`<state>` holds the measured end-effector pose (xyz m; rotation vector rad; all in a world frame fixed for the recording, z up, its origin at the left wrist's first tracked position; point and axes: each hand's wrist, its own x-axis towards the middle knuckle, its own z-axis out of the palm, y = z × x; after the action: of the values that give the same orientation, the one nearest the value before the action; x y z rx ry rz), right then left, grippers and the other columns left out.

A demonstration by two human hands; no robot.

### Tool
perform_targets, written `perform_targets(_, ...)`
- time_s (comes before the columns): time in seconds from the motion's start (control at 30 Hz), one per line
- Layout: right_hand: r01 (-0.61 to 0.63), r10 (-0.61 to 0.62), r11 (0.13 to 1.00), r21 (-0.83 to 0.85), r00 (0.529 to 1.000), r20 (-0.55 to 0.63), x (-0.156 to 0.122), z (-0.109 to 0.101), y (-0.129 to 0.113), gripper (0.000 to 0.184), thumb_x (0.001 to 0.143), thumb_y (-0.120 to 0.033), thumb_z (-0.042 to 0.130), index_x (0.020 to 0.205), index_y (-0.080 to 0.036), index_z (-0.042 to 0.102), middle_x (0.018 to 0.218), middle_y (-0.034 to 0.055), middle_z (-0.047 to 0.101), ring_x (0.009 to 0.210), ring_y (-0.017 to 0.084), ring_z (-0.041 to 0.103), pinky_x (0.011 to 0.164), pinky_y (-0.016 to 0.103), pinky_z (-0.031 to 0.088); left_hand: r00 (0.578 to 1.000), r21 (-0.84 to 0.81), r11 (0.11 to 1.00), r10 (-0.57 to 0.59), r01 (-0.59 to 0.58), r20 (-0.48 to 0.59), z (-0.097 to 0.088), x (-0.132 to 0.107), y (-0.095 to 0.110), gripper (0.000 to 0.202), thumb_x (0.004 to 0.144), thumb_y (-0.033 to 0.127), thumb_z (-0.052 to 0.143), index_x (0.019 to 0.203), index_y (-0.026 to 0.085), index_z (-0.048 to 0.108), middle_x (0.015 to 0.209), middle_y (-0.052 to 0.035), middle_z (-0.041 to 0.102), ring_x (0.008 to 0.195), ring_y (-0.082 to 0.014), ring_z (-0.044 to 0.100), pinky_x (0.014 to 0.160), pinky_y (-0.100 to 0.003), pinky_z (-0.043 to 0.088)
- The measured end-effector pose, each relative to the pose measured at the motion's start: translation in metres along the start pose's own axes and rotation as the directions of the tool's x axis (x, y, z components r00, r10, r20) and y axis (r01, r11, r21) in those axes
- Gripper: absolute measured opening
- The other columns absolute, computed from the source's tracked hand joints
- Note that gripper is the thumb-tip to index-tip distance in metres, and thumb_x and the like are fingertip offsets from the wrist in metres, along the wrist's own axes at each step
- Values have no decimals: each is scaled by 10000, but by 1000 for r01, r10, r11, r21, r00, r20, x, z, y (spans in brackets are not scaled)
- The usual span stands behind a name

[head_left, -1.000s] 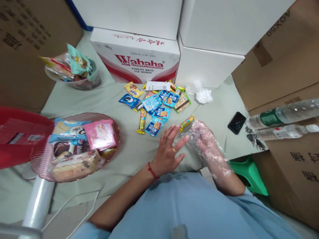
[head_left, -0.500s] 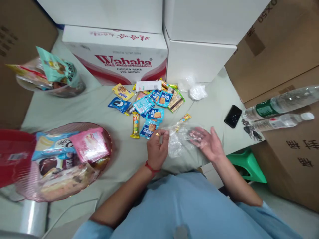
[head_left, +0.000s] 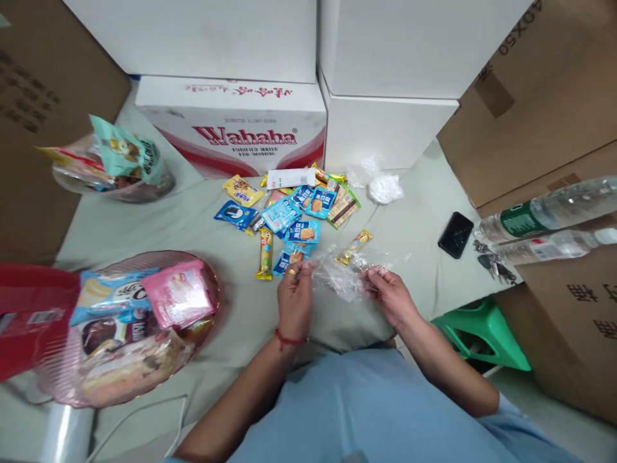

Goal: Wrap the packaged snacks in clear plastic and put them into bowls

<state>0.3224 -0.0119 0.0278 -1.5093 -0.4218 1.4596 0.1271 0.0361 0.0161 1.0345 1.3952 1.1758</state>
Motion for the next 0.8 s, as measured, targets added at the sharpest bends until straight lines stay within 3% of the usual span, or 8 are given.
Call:
perform_targets(0.07, -67, 76, 995, -80, 991, 114, 0, -12, -8, 477, 637, -603, 924, 808, -196, 743, 881, 41, 747, 755, 165, 665, 684, 292, 558, 983, -197, 965, -184, 176, -25, -4, 11, -3, 405, 822, 602, 733, 844, 202, 670, 913, -28, 725, 855, -173, 655, 750, -277, 491)
perform_targets(0.13, -95, 131, 980, -177, 970, 206, -1, -25, -14, 463, 672, -587, 912, 831, -184, 749, 853, 40, 741, 660, 130, 630, 626, 273, 529, 954, -365, 888, -299, 281, 7, -8, 21, -4, 435, 739, 586, 806, 801, 192, 631, 860, -11, 710, 757, -139, 644, 659, -245, 476)
perform_targets(0.3, -80, 155, 962, -262, 948, 277, -2, -47, -25, 442, 689, -495, 934, 968, -196, 767, 726, -6, 683, 555, 81, 525, 551, 230, 421, 909, -494, 773, -404, 398, 101, -18, 34, -2, 428, 652, 483, 885, 790, 172, 624, 676, 49, 588, 544, -70, 510, 493, -192, 379)
perform_targets(0.43, -45, 96, 975, -217, 969, 228, -1, -59, -33, 410, 705, -513, 920, 943, -212, 777, 716, -19, 630, 580, 76, 478, 551, 225, 367, 905, -426, 799, -393, 424, 163, -21, 33, 2, 405, 669, 452, 897, 788, 167, 636, 654, 63, 536, 507, -50, 402, 434, -181, 293)
perform_targets(0.53, -26, 95, 956, -293, 969, 227, -1, -69, -36, 407, 707, -546, 907, 893, -203, 792, 729, -4, 621, 609, 92, 464, 568, 246, 365, 910, -389, 823, -364, 413, 197, -21, 28, 3, 452, 664, 508, 903, 715, 180, 596, 654, 57, 527, 520, -56, 384, 435, -187, 304)
perform_targets(0.67, 87, 5, 915, -395, 974, 228, -2, -80, -35, 373, 724, -532, 896, 895, -213, 810, 820, 20, 671, 648, 110, 472, 620, 276, 396, 935, -301, 898, -252, 322, 248, -23, 22, -3, 503, 713, 647, 839, 756, 190, 631, 608, 64, 479, 507, -65, 363, 458, -199, 333)
perform_targets(0.8, 169, -132, 930, -326, 982, 134, -6, -82, -35, 347, 738, -540, 884, 920, -254, 808, 869, 19, 693, 645, 116, 478, 628, 287, 412, 961, -217, 952, -166, 214, 221, -23, 17, -14, 504, 795, 692, 748, 813, 200, 639, 585, 74, 425, 492, -74, 381, 452, -208, 314)
